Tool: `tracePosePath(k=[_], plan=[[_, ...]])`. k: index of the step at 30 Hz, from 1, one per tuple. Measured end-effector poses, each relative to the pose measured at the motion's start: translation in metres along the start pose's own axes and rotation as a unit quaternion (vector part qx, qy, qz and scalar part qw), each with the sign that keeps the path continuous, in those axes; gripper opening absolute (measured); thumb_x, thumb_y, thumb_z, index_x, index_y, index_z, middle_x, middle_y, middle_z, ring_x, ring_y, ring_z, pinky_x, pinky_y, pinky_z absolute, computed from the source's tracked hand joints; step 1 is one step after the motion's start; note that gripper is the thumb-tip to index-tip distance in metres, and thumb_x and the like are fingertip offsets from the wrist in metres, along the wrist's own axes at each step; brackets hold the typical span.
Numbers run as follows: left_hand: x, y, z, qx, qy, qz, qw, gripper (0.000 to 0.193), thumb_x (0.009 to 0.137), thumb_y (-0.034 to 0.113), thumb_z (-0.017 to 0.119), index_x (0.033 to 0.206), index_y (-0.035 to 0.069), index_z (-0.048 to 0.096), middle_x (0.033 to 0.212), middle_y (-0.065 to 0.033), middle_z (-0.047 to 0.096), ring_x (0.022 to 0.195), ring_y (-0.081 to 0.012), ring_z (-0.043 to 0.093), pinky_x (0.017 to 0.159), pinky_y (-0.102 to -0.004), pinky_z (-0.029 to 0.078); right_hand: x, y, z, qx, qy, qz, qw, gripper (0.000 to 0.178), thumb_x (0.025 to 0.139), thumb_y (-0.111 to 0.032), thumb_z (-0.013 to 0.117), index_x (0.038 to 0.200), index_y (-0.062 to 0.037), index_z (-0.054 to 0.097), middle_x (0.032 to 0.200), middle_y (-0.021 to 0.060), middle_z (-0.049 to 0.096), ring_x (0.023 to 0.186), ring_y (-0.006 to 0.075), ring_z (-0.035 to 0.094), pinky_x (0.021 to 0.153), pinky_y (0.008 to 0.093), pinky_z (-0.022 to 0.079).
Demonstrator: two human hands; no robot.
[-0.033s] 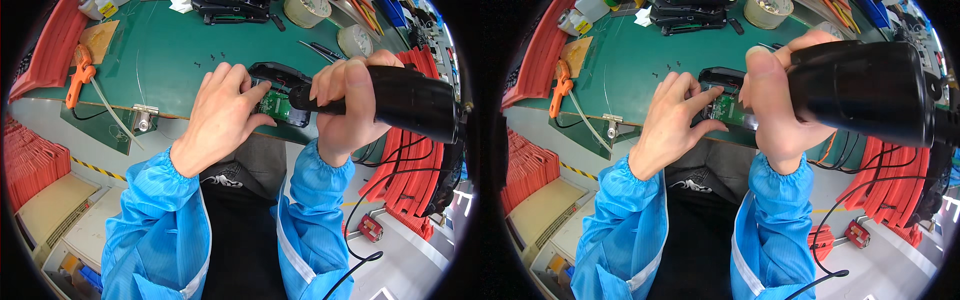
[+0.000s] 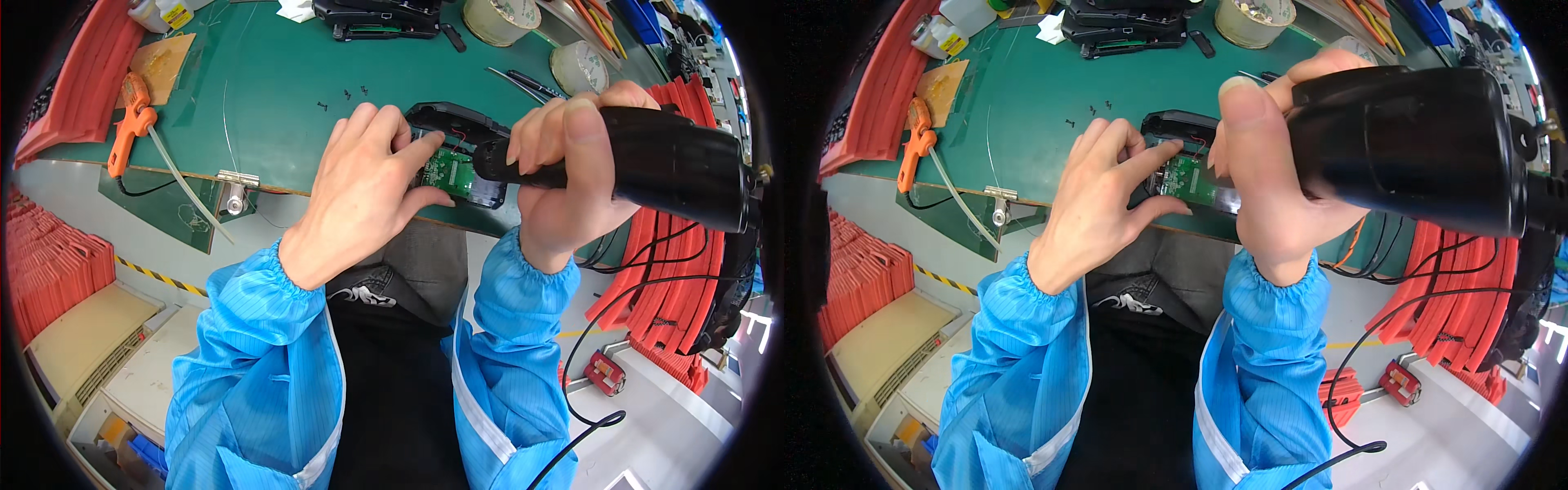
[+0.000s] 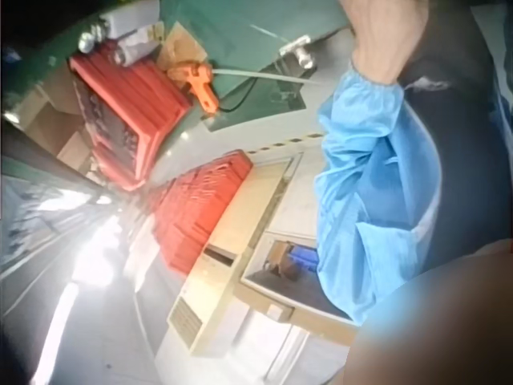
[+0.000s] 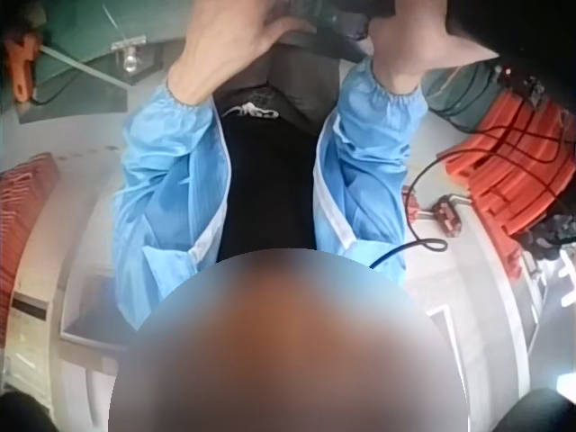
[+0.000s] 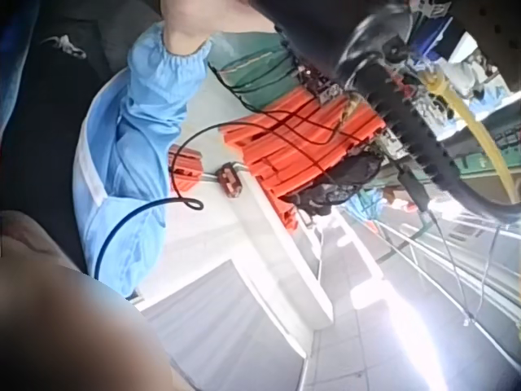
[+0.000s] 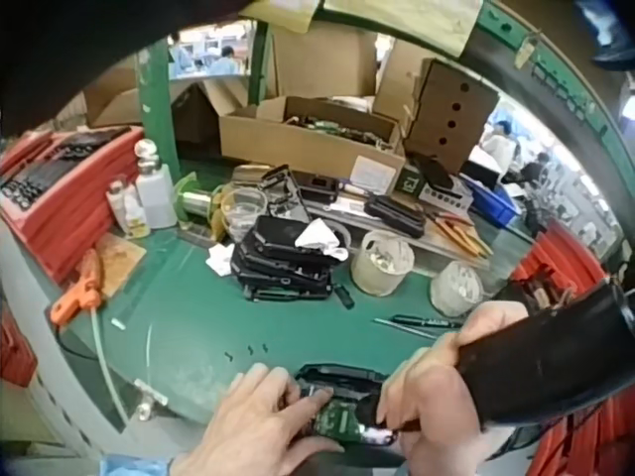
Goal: Assembling a handheld electronic device by installing a circuit board and securing the casing with an electric screwdriver.
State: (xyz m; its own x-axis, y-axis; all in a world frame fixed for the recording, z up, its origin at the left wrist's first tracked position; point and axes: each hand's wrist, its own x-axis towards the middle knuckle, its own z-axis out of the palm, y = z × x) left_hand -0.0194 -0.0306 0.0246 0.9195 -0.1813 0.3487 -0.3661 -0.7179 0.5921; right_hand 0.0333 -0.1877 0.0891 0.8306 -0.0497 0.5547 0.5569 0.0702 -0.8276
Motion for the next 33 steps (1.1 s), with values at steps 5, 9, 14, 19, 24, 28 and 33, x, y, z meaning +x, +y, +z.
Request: tracePosePath(k=[5, 9, 14, 19, 24, 28, 33], plan=[[-0.001, -0.001, 0.008, -0.088, 0.073, 0.013, 0.993, 0.036, 0.069, 0.013, 0.091, 0.102, 0.006, 0.079, 0.09, -0.0054, 0.055, 0.086, -0.0269, 0.053, 0.074, -0.0396, 0.046, 0.001, -0.01, -0.009, 0.199, -0.064, -0.03, 0.978, 0.035, 0.102, -0.015, 0.054, 0.133, 0.0006, 0.052, 0.07, 0.0048, 0.049, 0.052, 0.0145, 0.045, 0.051, 0.0339, 0.043], [0.002, -0.006, 0.005, -0.061, 0.096, 0.032, 0.993, 0.024, 0.071, 0.007, 0.089, 0.092, 0.006, 0.077, 0.087, -0.0056, 0.056, 0.084, -0.027, 0.054, 0.071, -0.0393, 0.046, -0.003, -0.016, -0.017, 0.199, -0.106, -0.018, 0.974, 0.04, 0.102, -0.02, 0.054, 0.137, -0.0026, 0.051, 0.072, 0.0043, 0.05, 0.054, 0.0157, 0.045, 0.052, 0.0346, 0.042], [0.001, -0.036, -0.009, 0.061, 0.128, 0.004, 0.99, 0.019, 0.076, 0.005, 0.086, 0.093, 0.008, 0.079, 0.087, -0.0056, 0.058, 0.084, -0.0268, 0.056, 0.072, -0.0391, 0.047, -0.016, -0.012, -0.019, 0.126, -0.06, 0.029, 0.99, 0.039, 0.099, -0.018, 0.059, 0.133, -0.0037, 0.049, 0.07, 0.0054, 0.051, 0.052, 0.0162, 0.046, 0.05, 0.0351, 0.043], [0.001, -0.031, -0.012, 0.083, 0.124, -0.008, 0.989, 0.025, 0.079, 0.011, 0.086, 0.102, 0.008, 0.079, 0.088, -0.0058, 0.059, 0.086, -0.0276, 0.056, 0.075, -0.0403, 0.047, -0.018, -0.008, -0.021, 0.132, -0.052, 0.039, 0.989, 0.038, 0.097, -0.018, 0.062, 0.13, -0.0041, 0.047, 0.069, 0.0063, 0.051, 0.051, 0.0163, 0.046, 0.049, 0.0351, 0.044], [-0.002, -0.001, -0.006, -0.001, 0.022, 0.011, 1.0, 0.051, 0.071, 0.024, 0.091, 0.118, 0.007, 0.079, 0.088, -0.0057, 0.054, 0.086, -0.026, 0.053, 0.076, -0.0399, 0.045, -0.017, -0.006, -0.022, 0.139, -0.066, 0.039, 0.987, 0.037, 0.097, -0.017, 0.061, 0.129, -0.0044, 0.047, 0.069, 0.0061, 0.051, 0.05, 0.0165, 0.046, 0.05, 0.0353, 0.044], [-0.003, 0.0, -0.001, 0.015, -0.006, 0.015, 1.0, 0.061, 0.066, 0.029, 0.092, 0.122, 0.008, 0.079, 0.088, -0.0045, 0.049, 0.086, -0.0251, 0.05, 0.077, -0.0398, 0.043, -0.018, -0.006, -0.023, 0.137, -0.076, 0.038, 0.987, 0.038, 0.097, -0.017, 0.061, 0.129, -0.0046, 0.047, 0.069, 0.0058, 0.05, 0.05, 0.0166, 0.046, 0.05, 0.0354, 0.044], [0.0, -0.002, 0.0, 0.016, -0.018, 0.013, 1.0, 0.065, 0.064, 0.03, 0.093, 0.123, 0.008, 0.079, 0.088, -0.0042, 0.048, 0.087, -0.0246, 0.05, 0.077, -0.0396, 0.043, -0.018, -0.007, -0.02, 0.131, -0.077, 0.037, 0.988, 0.038, 0.097, -0.017, 0.061, 0.13, -0.005, 0.047, 0.068, 0.0055, 0.05, 0.05, 0.0163, 0.046, 0.05, 0.035, 0.044]])
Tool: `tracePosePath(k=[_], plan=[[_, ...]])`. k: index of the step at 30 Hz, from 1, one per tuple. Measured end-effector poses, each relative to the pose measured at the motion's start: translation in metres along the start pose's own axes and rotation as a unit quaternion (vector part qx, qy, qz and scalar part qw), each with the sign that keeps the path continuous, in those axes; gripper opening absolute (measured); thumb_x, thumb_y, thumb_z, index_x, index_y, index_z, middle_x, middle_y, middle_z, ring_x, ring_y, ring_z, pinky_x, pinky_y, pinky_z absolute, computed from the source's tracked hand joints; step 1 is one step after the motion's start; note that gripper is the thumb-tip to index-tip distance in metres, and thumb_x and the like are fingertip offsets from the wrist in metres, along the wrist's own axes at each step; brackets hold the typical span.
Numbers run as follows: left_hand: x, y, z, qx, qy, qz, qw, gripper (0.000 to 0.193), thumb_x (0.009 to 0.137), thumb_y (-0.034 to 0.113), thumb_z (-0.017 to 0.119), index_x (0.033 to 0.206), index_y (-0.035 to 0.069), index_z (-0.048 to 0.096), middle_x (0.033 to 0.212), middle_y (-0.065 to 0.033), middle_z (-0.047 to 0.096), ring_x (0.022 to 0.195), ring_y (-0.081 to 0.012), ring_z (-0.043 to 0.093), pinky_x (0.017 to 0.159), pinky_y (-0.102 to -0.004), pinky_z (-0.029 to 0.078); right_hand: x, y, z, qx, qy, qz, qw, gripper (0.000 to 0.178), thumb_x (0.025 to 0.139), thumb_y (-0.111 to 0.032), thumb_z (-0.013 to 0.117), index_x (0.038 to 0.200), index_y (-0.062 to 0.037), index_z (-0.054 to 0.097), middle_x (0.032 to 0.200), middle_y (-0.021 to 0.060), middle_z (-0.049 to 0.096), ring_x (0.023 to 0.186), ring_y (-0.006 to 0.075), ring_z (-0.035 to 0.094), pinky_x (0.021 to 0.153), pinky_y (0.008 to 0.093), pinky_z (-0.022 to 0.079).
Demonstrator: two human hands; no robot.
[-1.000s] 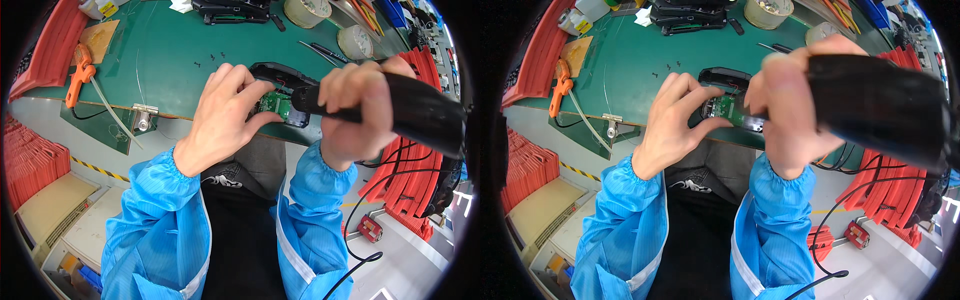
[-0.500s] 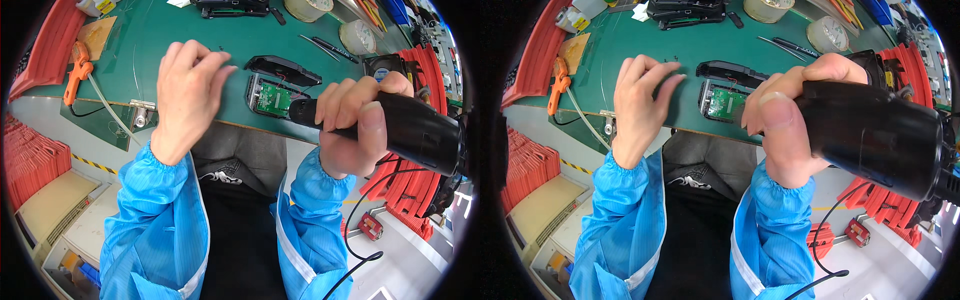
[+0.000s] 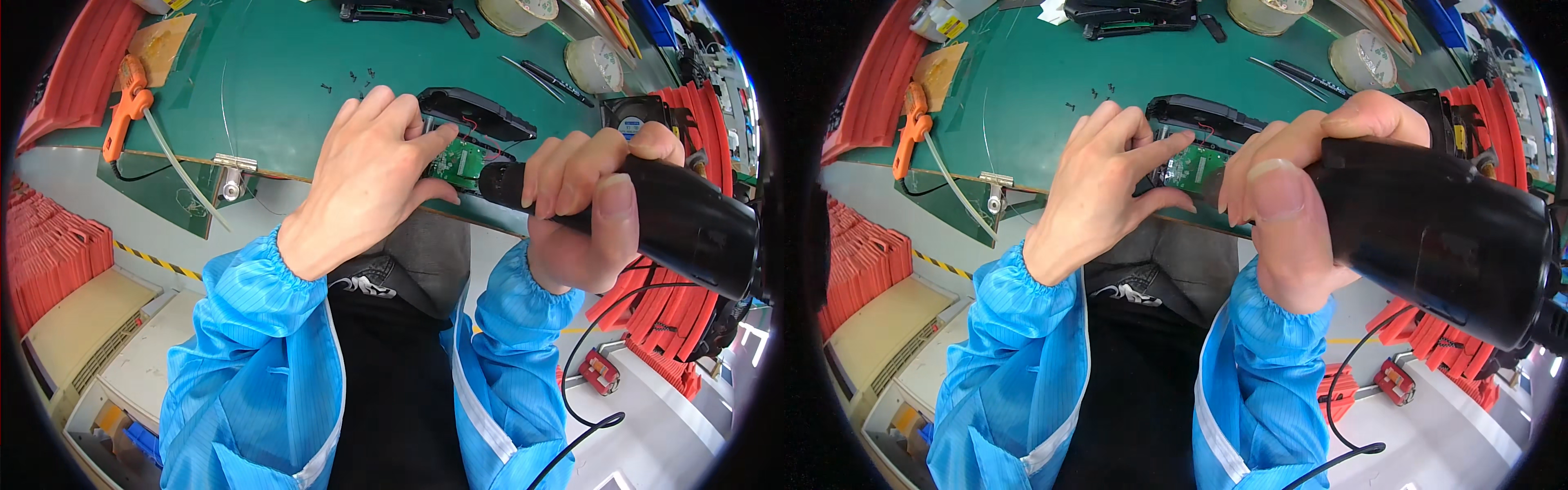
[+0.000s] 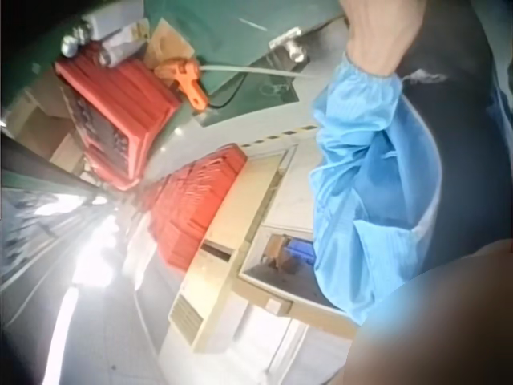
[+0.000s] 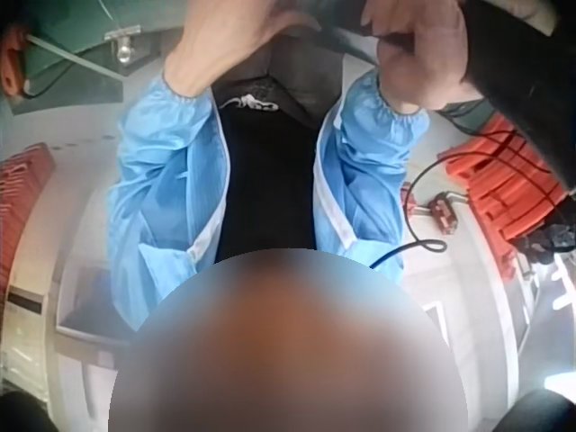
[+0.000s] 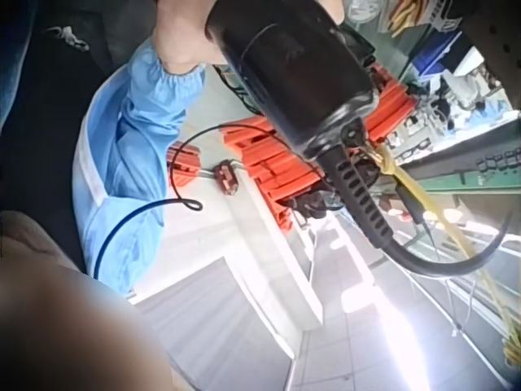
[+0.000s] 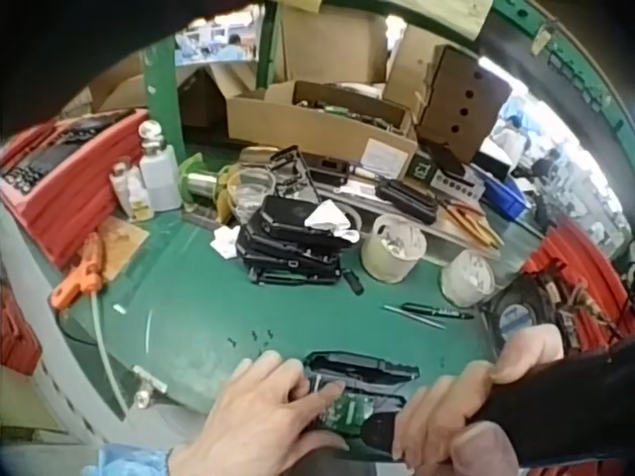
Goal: Assembling a handheld electronic device by installing a circuit board and securing the casing with an electric screwdriver.
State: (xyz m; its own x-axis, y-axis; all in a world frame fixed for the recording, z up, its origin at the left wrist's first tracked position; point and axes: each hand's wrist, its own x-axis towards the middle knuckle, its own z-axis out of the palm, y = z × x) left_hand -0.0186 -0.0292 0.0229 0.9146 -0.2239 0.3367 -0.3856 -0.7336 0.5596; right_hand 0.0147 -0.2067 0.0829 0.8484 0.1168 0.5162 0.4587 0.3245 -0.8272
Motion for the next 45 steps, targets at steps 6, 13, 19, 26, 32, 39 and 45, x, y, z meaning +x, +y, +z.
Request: tracePosePath(k=[6, 13, 19, 26, 32, 39, 45], plan=[[0.001, 0.0, 0.001, -0.005, 0.002, 0.003, 1.0, 0.064, 0.064, 0.029, 0.093, 0.123, 0.008, 0.079, 0.088, -0.0043, 0.048, 0.087, -0.0247, 0.05, 0.077, -0.0398, 0.043, -0.002, 0.005, 0.008, -0.021, 0.009, -0.022, 0.999, 0.032, 0.098, -0.014, 0.06, 0.126, -0.0047, 0.047, 0.067, 0.0054, 0.05, 0.05, 0.0157, 0.045, 0.049, 0.0335, 0.044], [0.001, 0.002, 0.003, -0.002, 0.004, 0.004, 1.0, 0.064, 0.064, 0.027, 0.094, 0.123, 0.008, 0.079, 0.089, -0.0045, 0.05, 0.088, -0.0251, 0.051, 0.078, -0.0395, 0.044, -0.001, -0.005, 0.021, -0.089, 0.098, 0.016, 0.991, 0.026, 0.096, -0.005, 0.059, 0.118, -0.0036, 0.044, 0.065, 0.0051, 0.049, 0.05, 0.0151, 0.045, 0.049, 0.0329, 0.044], [-0.001, 0.002, 0.002, -0.025, 0.012, -0.004, 1.0, 0.062, 0.064, 0.023, 0.095, 0.122, 0.007, 0.078, 0.089, -0.0051, 0.052, 0.089, -0.0256, 0.052, 0.078, -0.0398, 0.045, -0.002, -0.006, 0.02, -0.143, 0.07, -0.004, 0.987, 0.027, 0.097, -0.007, 0.059, 0.119, -0.0033, 0.045, 0.066, 0.0049, 0.049, 0.05, 0.0146, 0.045, 0.049, 0.033, 0.044], [-0.004, 0.012, 0.01, -0.136, 0.059, 0.011, 0.989, 0.043, 0.068, 0.011, 0.092, 0.109, 0.005, 0.079, 0.089, -0.006, 0.057, 0.087, -0.0273, 0.054, 0.074, -0.04, 0.046, 0.003, -0.008, 0.011, -0.028, 0.039, -0.041, 0.998, 0.03, 0.1, -0.014, 0.056, 0.127, -0.003, 0.048, 0.068, 0.0045, 0.049, 0.051, 0.0144, 0.045, 0.05, 0.0335, 0.043], [-0.002, -0.007, -0.003, -0.014, 0.126, 0.022, 0.992, 0.025, 0.072, 0.005, 0.088, 0.094, 0.004, 0.078, 0.084, -0.0059, 0.059, 0.083, -0.0285, 0.055, 0.072, -0.0395, 0.047, 0.016, -0.013, -0.011, 0.007, -0.022, -0.054, 0.998, 0.033, 0.1, -0.016, 0.055, 0.13, -0.0037, 0.051, 0.068, 0.0049, 0.048, 0.053, 0.0156, 0.043, 0.052, 0.0344, 0.042], [-0.003, -0.036, -0.017, 0.084, 0.142, -0.033, 0.986, 0.021, 0.078, 0.011, 0.086, 0.098, 0.008, 0.079, 0.085, -0.0053, 0.061, 0.087, -0.0282, 0.058, 0.077, -0.0416, 0.047, 0.021, 0.008, -0.018, -0.031, 0.046, -0.06, 0.997, 0.032, 0.098, -0.011, 0.058, 0.126, 0.0006, 0.052, 0.068, 0.0074, 0.049, 0.051, 0.0177, 0.045, 0.051, 0.0363, 0.043], [-0.001, 0.0, -0.009, -0.01, 0.055, 0.003, 0.998, 0.043, 0.074, 0.02, 0.091, 0.114, 0.007, 0.08, 0.083, -0.0057, 0.057, 0.084, -0.0254, 0.053, 0.076, -0.0397, 0.045, 0.021, 0.011, -0.016, -0.034, 0.056, -0.046, 0.997, 0.031, 0.097, -0.01, 0.059, 0.125, 0.0009, 0.051, 0.068, 0.0078, 0.05, 0.051, 0.018, 0.046, 0.051, 0.0367, 0.043]])
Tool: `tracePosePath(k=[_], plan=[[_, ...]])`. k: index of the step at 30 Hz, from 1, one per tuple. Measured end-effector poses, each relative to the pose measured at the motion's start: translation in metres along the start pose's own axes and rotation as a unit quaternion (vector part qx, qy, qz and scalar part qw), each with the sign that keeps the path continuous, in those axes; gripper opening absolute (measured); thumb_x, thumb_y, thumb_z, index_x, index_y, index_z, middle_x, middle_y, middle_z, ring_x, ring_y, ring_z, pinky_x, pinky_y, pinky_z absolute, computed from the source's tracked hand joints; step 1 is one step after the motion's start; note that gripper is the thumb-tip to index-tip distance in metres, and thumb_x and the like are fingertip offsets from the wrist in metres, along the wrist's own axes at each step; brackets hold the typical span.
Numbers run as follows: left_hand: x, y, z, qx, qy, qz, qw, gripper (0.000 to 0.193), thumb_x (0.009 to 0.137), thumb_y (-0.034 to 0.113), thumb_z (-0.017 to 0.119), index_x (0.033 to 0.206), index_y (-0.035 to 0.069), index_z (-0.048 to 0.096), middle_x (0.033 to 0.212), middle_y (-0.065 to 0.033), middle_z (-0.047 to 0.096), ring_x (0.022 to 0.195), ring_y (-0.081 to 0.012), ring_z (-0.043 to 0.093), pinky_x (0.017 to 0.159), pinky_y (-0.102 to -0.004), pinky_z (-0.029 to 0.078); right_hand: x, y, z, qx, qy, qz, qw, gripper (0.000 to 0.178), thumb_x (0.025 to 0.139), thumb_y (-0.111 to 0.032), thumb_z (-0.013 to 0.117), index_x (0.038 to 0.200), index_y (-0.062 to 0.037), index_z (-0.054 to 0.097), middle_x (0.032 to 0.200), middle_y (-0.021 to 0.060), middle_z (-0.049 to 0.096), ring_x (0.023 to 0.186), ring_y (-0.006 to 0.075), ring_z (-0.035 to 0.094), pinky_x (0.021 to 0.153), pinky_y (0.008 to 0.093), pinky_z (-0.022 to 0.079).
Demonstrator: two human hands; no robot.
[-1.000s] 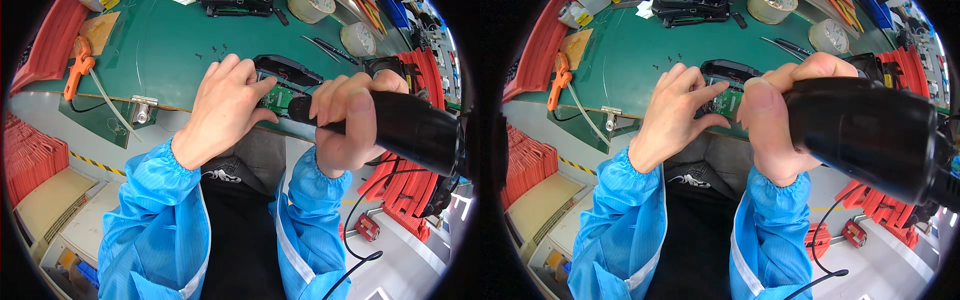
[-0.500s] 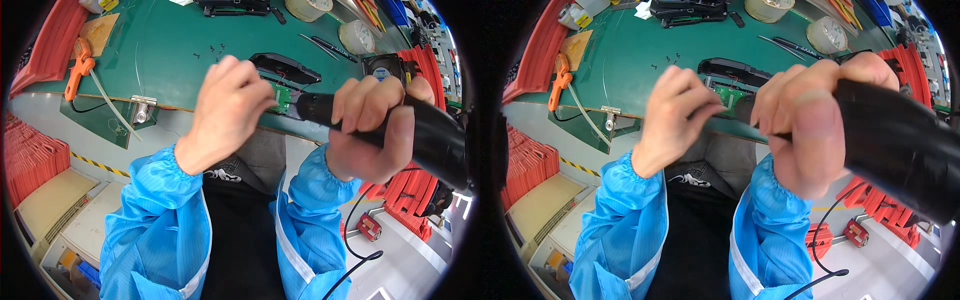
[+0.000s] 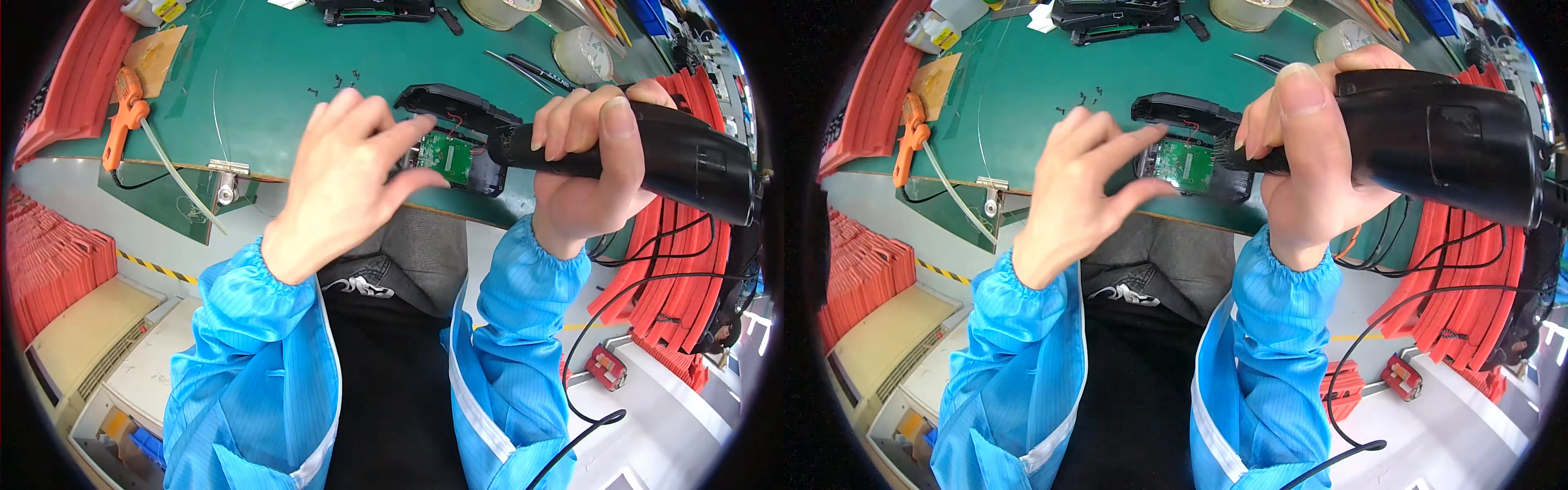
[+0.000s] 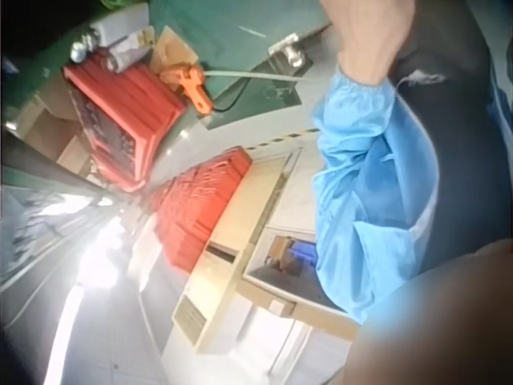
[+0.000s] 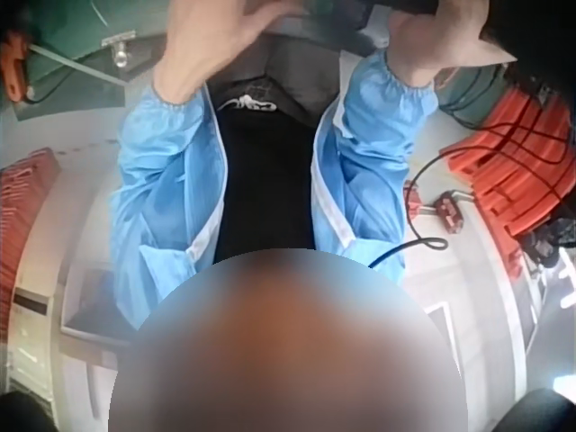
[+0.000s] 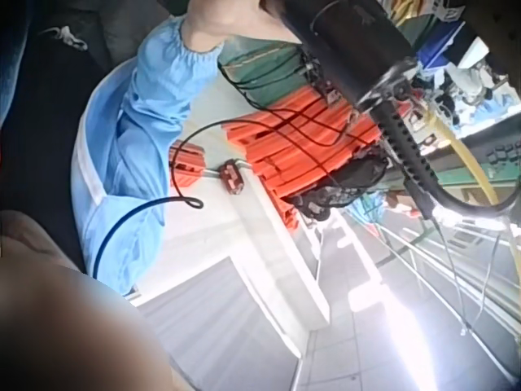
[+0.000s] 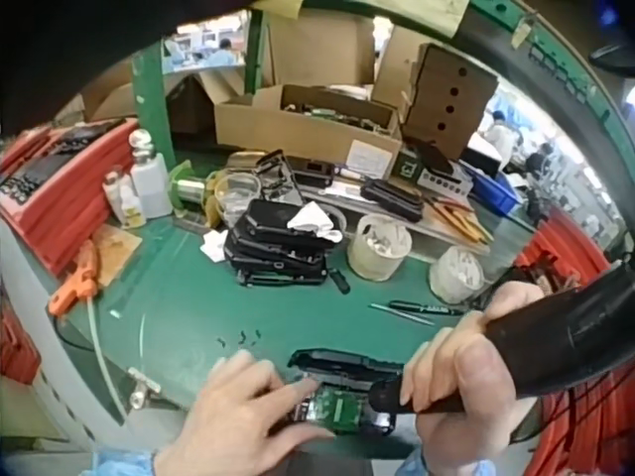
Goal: Assembling a handheld electronic device by installing a circuit board and securing the casing with an electric screwdriver.
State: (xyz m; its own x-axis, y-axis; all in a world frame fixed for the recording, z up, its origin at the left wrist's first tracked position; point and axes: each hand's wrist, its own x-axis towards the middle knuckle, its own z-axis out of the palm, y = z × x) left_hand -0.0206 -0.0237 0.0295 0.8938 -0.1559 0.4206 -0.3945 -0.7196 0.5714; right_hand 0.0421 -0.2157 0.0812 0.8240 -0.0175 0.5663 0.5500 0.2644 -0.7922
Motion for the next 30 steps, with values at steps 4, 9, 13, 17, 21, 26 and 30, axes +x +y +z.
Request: tracePosePath(k=[4, 9, 13, 17, 21, 26, 30], plan=[[-0.002, 0.003, 0.009, 0.012, -0.032, -0.012, 0.999, 0.058, 0.07, 0.028, 0.092, 0.123, 0.008, 0.079, 0.084, -0.0038, 0.053, 0.085, -0.0245, 0.051, 0.078, -0.0394, 0.042, 0.001, 0.001, 0.0, -0.005, 0.005, 0.012, 1.0, 0.029, 0.097, -0.009, 0.059, 0.123, 0.0008, 0.051, 0.067, 0.0077, 0.049, 0.05, 0.018, 0.045, 0.05, 0.0365, 0.043], [-0.001, 0.002, 0.009, 0.029, -0.052, -0.008, 0.998, 0.065, 0.067, 0.032, 0.092, 0.126, 0.008, 0.079, 0.085, -0.0029, 0.052, 0.086, -0.0239, 0.051, 0.079, -0.0389, 0.041, 0.001, 0.001, 0.002, -0.009, 0.015, 0.014, 1.0, 0.026, 0.096, -0.008, 0.06, 0.119, 0.0009, 0.051, 0.066, 0.0072, 0.05, 0.05, 0.0173, 0.046, 0.05, 0.0351, 0.044], [-0.001, 0.002, 0.01, 0.033, -0.053, -0.006, 0.998, 0.065, 0.066, 0.032, 0.092, 0.125, 0.007, 0.079, 0.084, -0.003, 0.052, 0.086, -0.0238, 0.051, 0.078, -0.0393, 0.041, 0.0, -0.001, 0.012, -0.067, 0.016, 0.007, 0.998, 0.024, 0.095, -0.005, 0.063, 0.116, 0.0009, 0.052, 0.065, 0.0066, 0.05, 0.049, 0.0162, 0.048, 0.049, 0.0336, 0.045], [-0.001, 0.0, 0.01, 0.033, -0.048, -0.003, 0.998, 0.064, 0.066, 0.032, 0.092, 0.124, 0.007, 0.079, 0.085, -0.0031, 0.052, 0.086, -0.0238, 0.051, 0.078, -0.0395, 0.041, 0.001, 0.001, 0.015, -0.077, 0.015, -0.002, 0.997, 0.023, 0.094, -0.002, 0.065, 0.114, 0.0009, 0.053, 0.064, 0.0061, 0.05, 0.048, 0.0155, 0.049, 0.049, 0.0328, 0.046], [-0.001, 0.001, 0.011, 0.031, -0.045, -0.003, 0.998, 0.063, 0.067, 0.031, 0.093, 0.123, 0.007, 0.079, 0.086, -0.0033, 0.053, 0.087, -0.0241, 0.052, 0.079, -0.0395, 0.042, -0.001, 0.0, 0.017, -0.068, 0.033, -0.008, 0.997, 0.024, 0.094, -0.001, 0.065, 0.114, 0.001, 0.053, 0.064, 0.0059, 0.05, 0.048, 0.0154, 0.05, 0.049, 0.0325, 0.047], [0.0, 0.002, 0.011, 0.0, -0.03, -0.008, 1.0, 0.056, 0.069, 0.025, 0.093, 0.12, 0.006, 0.079, 0.085, -0.0042, 0.054, 0.086, -0.0248, 0.053, 0.078, -0.0398, 0.043, 0.0, -0.003, 0.018, -0.082, 0.047, 0.0, 0.996, 0.026, 0.096, -0.005, 0.063, 0.119, 0.0018, 0.053, 0.066, 0.006, 0.051, 0.05, 0.0154, 0.049, 0.051, 0.0335, 0.047], [0.002, 0.006, 0.017, -0.06, 0.011, -0.007, 0.998, 0.042, 0.071, 0.017, 0.092, 0.11, 0.006, 0.08, 0.083, -0.0048, 0.055, 0.084, -0.0259, 0.053, 0.075, -0.0396, 0.045, 0.0, -0.01, 0.011, -0.024, -0.015, -0.021, 0.999, 0.03, 0.1, -0.011, 0.058, 0.126, 0.0003, 0.054, 0.07, 0.0055, 0.05, 0.052, 0.015, 0.046, 0.052, 0.035, 0.044]])
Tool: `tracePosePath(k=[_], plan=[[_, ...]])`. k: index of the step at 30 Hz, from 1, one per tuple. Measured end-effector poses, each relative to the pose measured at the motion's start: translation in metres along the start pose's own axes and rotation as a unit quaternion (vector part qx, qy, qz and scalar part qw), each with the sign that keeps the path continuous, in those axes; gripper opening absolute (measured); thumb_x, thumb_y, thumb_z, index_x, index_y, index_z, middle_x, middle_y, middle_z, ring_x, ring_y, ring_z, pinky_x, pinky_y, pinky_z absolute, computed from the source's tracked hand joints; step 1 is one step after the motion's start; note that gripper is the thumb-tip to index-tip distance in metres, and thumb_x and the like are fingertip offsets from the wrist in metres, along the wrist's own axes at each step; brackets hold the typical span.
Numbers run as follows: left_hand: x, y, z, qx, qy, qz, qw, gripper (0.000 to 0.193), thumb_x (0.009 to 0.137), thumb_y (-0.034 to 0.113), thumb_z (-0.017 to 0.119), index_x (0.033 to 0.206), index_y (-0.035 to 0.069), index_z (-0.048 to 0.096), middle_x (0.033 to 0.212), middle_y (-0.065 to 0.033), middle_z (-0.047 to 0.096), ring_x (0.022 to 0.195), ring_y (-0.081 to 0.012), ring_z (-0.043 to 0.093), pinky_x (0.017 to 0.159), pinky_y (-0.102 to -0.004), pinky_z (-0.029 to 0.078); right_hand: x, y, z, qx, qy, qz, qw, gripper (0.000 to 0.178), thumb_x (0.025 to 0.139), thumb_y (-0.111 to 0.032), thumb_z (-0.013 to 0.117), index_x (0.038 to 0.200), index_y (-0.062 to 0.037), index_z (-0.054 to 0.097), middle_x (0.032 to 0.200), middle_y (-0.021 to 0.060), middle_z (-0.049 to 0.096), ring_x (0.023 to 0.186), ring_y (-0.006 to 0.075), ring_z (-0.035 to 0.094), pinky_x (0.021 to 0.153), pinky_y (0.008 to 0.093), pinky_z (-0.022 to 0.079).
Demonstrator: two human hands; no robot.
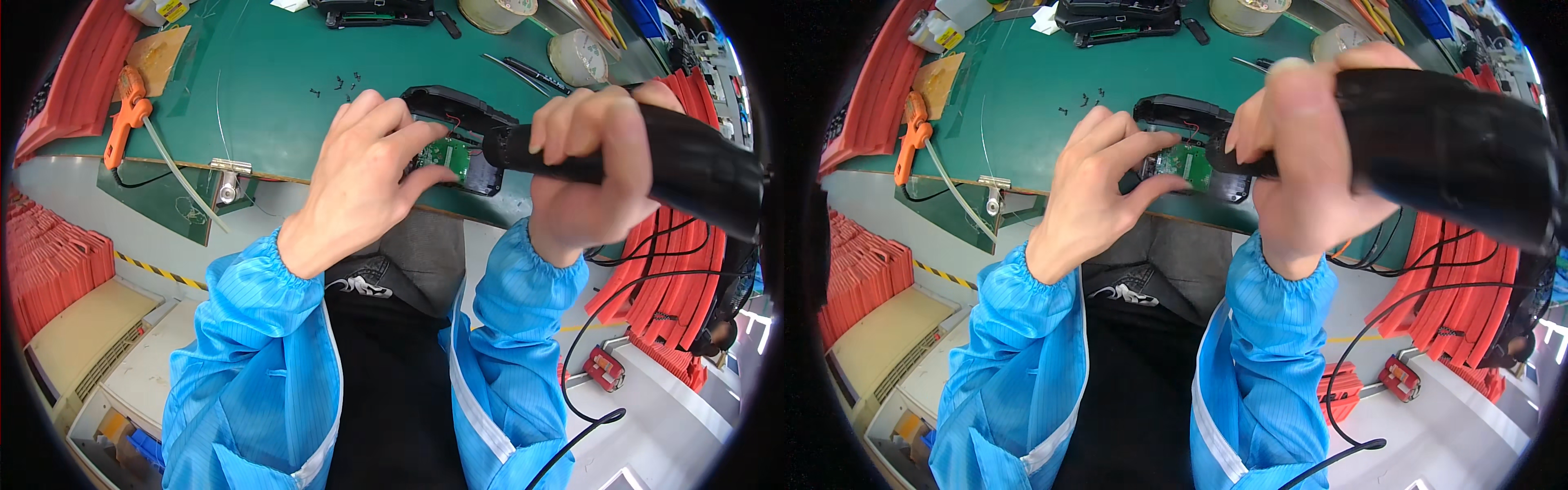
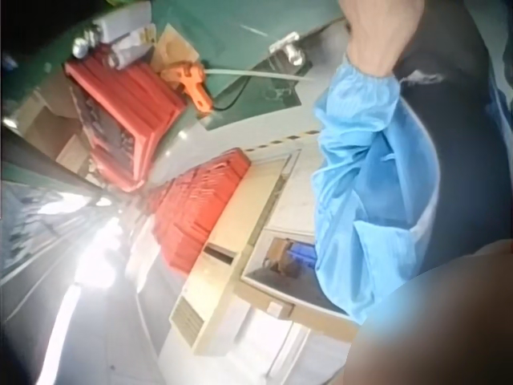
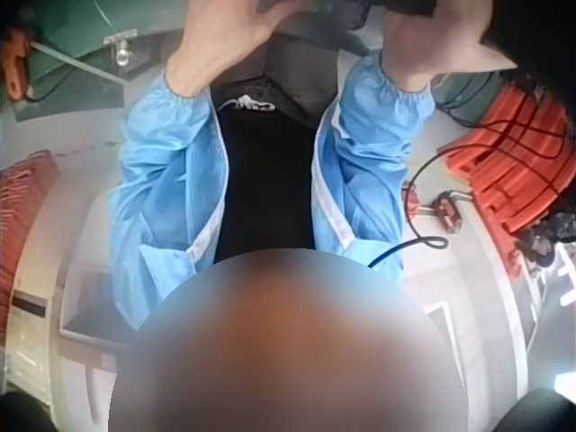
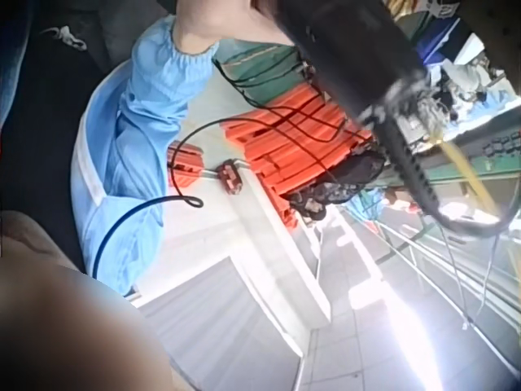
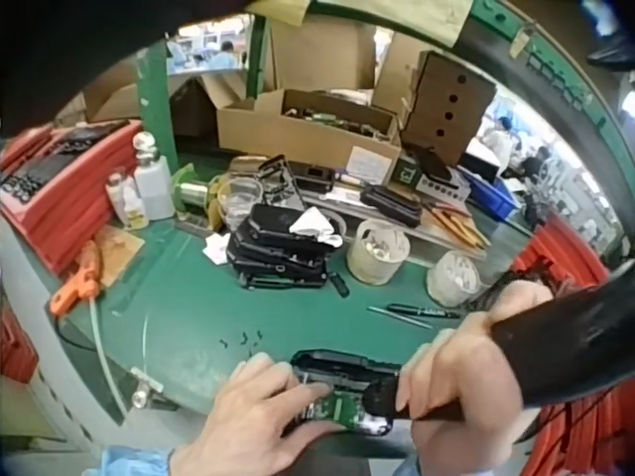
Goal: Assembling a handheld electronic device by installing a circuit board and securing the casing with an electric screwdriver.
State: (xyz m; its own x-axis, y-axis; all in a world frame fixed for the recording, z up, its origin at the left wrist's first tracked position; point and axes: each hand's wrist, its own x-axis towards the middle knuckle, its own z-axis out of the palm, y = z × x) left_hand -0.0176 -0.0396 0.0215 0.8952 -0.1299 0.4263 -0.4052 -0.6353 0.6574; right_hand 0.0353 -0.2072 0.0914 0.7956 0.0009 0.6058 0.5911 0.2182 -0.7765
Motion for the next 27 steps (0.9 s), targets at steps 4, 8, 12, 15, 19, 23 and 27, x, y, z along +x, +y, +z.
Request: tracePosePath(k=[4, 8, 12, 15, 19, 23, 27], plan=[[0.002, 0.001, 0.003, -0.026, 0.032, 0.03, 0.999, 0.028, 0.072, 0.009, 0.09, 0.097, 0.006, 0.079, 0.081, -0.0053, 0.057, 0.082, -0.0265, 0.054, 0.071, -0.0391, 0.046, 0.001, -0.01, -0.001, 0.159, -0.052, -0.001, 0.986, 0.032, 0.102, -0.016, 0.053, 0.131, -0.0021, 0.055, 0.072, 0.0049, 0.049, 0.054, 0.0153, 0.042, 0.052, 0.0362, 0.041], [0.002, -0.01, -0.006, 0.027, 0.05, 0.048, 0.997, 0.019, 0.073, 0.004, 0.088, 0.09, 0.006, 0.078, 0.081, -0.0059, 0.058, 0.082, -0.0263, 0.055, 0.07, -0.0388, 0.046, -0.011, -0.018, -0.008, 0.119, -0.057, 0.016, 0.991, 0.035, 0.101, -0.018, 0.054, 0.132, -0.0035, 0.052, 0.073, 0.0051, 0.049, 0.054, 0.0162, 0.043, 0.051, 0.0358, 0.041], [-0.002, -0.04, -0.028, 0.127, 0.069, 0.015, 0.989, 0.018, 0.076, 0.007, 0.086, 0.092, 0.008, 0.079, 0.083, -0.005, 0.06, 0.084, -0.0267, 0.057, 0.074, -0.0397, 0.046, -0.022, -0.016, -0.014, 0.077, -0.037, 0.032, 0.996, 0.034, 0.1, -0.017, 0.056, 0.13, -0.0035, 0.05, 0.072, 0.006, 0.051, 0.053, 0.0167, 0.045, 0.051, 0.0359, 0.043], [0.0, -0.046, -0.034, 0.175, 0.073, -0.011, 0.982, 0.021, 0.079, 0.013, 0.086, 0.098, 0.009, 0.08, 0.084, -0.0041, 0.062, 0.087, -0.0277, 0.058, 0.078, -0.0411, 0.047, -0.026, -0.014, -0.014, 0.067, -0.022, 0.04, 0.997, 0.033, 0.099, -0.016, 0.057, 0.129, -0.0034, 0.048, 0.072, 0.0066, 0.051, 0.053, 0.0169, 0.046, 0.051, 0.036, 0.043], [-0.002, -0.026, -0.028, 0.116, 0.056, -0.005, 0.992, 0.028, 0.077, 0.012, 0.088, 0.104, 0.007, 0.081, 0.079, -0.0065, 0.058, 0.081, -0.0251, 0.055, 0.071, -0.0381, 0.045, -0.027, -0.01, -0.013, 0.068, -0.009, 0.046, 0.997, 0.032, 0.099, -0.014, 0.057, 0.128, -0.0033, 0.047, 0.07, 0.007, 0.051, 0.053, 0.0169, 0.046, 0.05, 0.036, 0.044], [-0.004, -0.01, -0.016, 0.082, -0.032, 0.019, 0.996, 0.057, 0.072, 0.032, 0.093, 0.123, 0.01, 0.079, 0.084, -0.0034, 0.054, 0.085, -0.0234, 0.052, 0.078, -0.0395, 0.041, -0.026, -0.009, -0.014, 0.065, -0.012, 0.048, 0.997, 0.033, 0.099, -0.014, 0.057, 0.128, -0.0033, 0.047, 0.07, 0.0069, 0.051, 0.052, 0.0168, 0.046, 0.05, 0.0357, 0.044], [-0.006, -0.006, -0.009, 0.109, -0.065, 0.012, 0.992, 0.062, 0.07, 0.035, 0.093, 0.126, 0.012, 0.079, 0.087, -0.0016, 0.052, 0.088, -0.0221, 0.051, 0.078, -0.0385, 0.038, -0.027, -0.011, -0.01, 0.052, -0.014, 0.048, 0.997, 0.034, 0.099, -0.014, 0.058, 0.129, -0.0032, 0.047, 0.07, 0.0067, 0.051, 0.052, 0.0167, 0.046, 0.05, 0.0353, 0.044]])
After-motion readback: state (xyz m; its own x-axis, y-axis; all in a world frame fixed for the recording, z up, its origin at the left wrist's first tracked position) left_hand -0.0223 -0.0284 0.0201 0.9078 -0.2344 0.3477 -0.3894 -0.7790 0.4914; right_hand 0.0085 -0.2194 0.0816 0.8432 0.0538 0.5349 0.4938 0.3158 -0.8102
